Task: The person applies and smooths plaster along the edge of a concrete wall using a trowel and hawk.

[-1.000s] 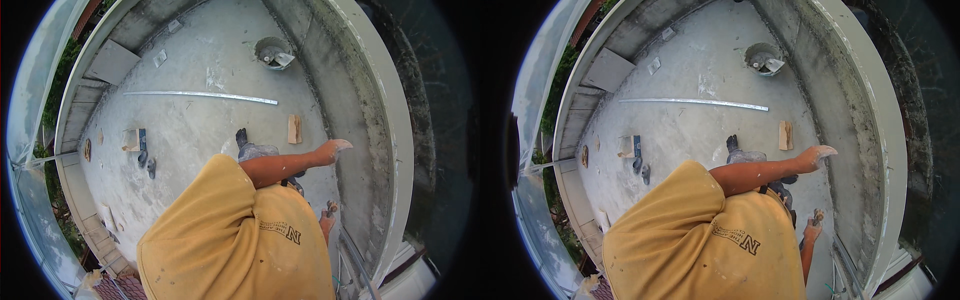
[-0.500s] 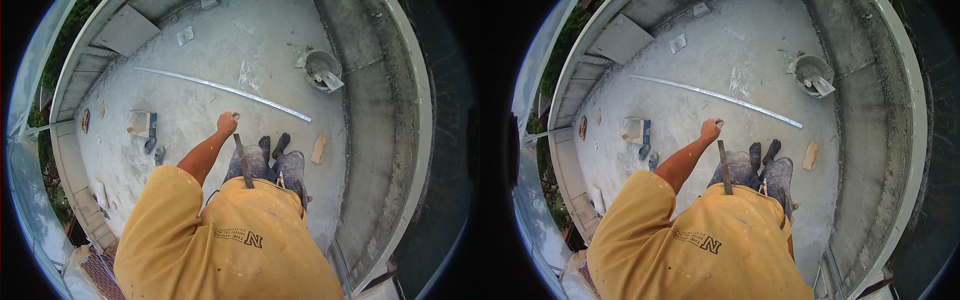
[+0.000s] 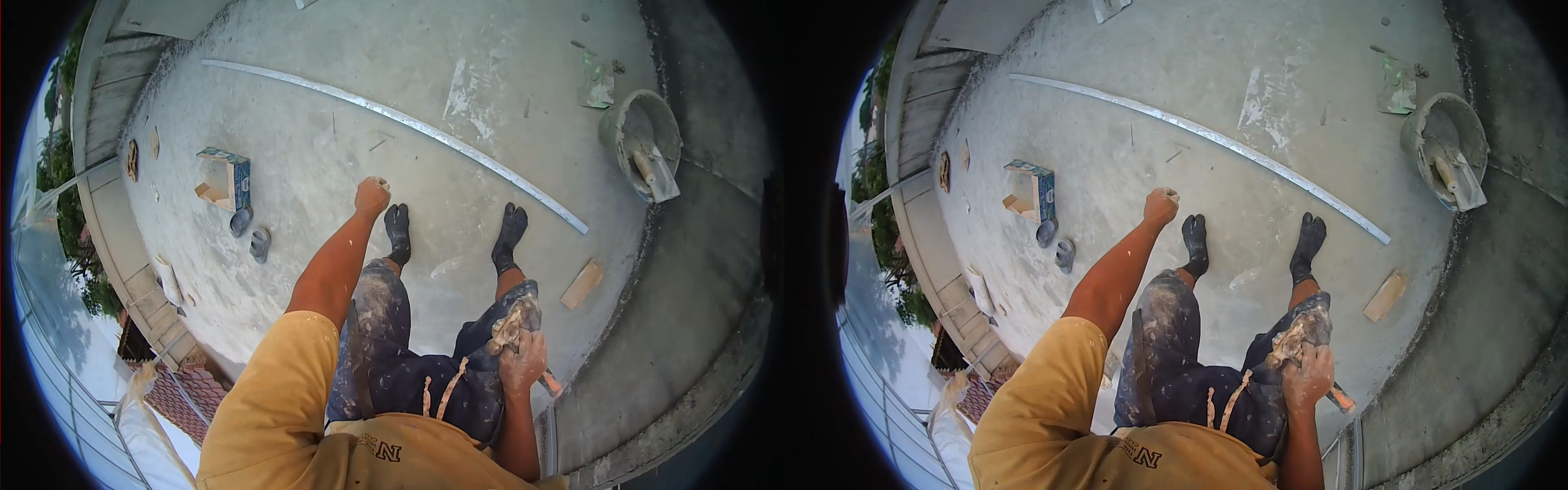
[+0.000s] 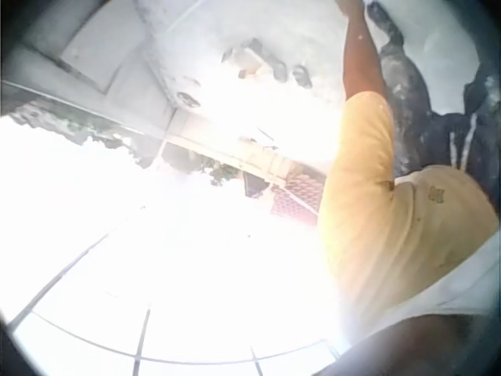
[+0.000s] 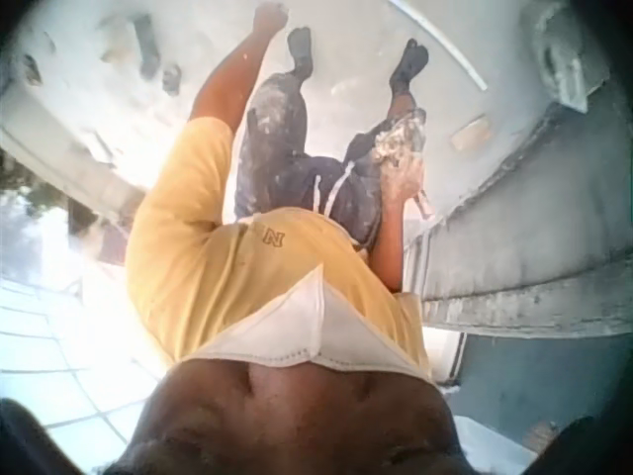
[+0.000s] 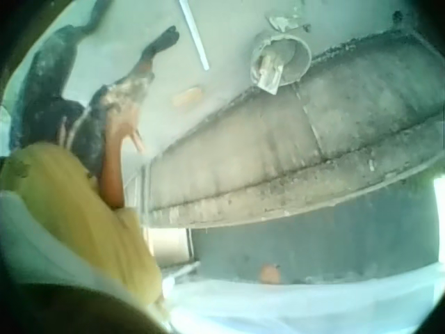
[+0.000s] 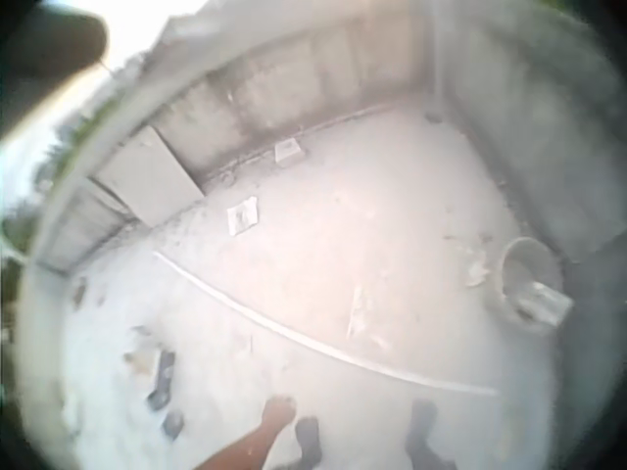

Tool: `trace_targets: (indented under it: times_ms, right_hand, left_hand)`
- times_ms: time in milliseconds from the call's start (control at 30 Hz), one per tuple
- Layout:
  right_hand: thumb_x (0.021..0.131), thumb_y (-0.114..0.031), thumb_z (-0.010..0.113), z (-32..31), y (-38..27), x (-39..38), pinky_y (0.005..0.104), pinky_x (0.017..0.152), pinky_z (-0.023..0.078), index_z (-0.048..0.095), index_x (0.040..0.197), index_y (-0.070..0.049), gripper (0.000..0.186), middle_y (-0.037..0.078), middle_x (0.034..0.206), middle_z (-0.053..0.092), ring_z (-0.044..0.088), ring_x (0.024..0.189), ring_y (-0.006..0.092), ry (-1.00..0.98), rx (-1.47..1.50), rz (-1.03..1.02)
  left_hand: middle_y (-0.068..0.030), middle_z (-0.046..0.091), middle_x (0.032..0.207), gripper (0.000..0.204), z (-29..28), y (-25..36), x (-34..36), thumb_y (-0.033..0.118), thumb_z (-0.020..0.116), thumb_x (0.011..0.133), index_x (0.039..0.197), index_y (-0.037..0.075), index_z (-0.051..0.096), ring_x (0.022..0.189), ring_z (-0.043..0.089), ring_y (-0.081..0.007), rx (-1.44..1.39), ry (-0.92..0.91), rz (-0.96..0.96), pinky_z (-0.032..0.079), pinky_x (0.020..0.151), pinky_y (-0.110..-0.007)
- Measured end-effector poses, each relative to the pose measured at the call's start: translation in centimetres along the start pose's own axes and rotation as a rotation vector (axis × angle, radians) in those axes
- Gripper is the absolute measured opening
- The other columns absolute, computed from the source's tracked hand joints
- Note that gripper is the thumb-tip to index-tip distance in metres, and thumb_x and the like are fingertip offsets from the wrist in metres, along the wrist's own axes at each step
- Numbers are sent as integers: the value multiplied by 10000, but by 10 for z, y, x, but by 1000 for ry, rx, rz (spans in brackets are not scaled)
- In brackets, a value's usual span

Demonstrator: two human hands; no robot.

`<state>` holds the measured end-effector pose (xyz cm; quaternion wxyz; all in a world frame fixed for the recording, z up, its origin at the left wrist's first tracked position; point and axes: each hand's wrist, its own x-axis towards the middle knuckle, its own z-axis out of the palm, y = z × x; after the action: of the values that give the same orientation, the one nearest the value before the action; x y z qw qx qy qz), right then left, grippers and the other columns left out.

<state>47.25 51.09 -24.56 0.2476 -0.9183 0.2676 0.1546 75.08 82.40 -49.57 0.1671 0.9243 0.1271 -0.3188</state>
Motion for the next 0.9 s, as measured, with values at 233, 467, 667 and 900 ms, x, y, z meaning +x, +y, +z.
trace_targets:
  times_ms: [233,467,667,900]
  right_hand:
    - [918,-413,520,15,14,-12,524,735,438,500,1217,-53,468,294,1098,518,558,944,444,18,-247,-160]
    - [914,-326,615,21,-14,-7,481,671,443,455,1244,-32,470,182,936,523,576,871,405,204,-297,-166]
    - [603,-145,664,37,-75,-4,446,616,407,603,841,-100,250,78,793,470,519,747,293,58,-4,153]
    - [772,-219,642,84,-58,-149,434,844,467,654,993,-147,232,80,1034,599,578,1033,289,51,228,614]
  left_hand:
    - [-191,630,1064,227,52,-93,197,158,550,852,992,35,681,1006,610,-366,241,151,165,498,857,-445]
    - [-206,627,985,248,114,-98,192,191,546,846,915,-17,661,1022,558,-387,584,58,423,468,893,-450]
    - [-47,584,680,183,110,-50,16,45,542,858,1029,-16,567,548,561,-136,-506,-401,94,434,484,-242]
    - [-68,636,842,409,-29,103,-215,137,689,858,1175,-88,563,692,615,-134,-499,-821,173,450,521,-228]
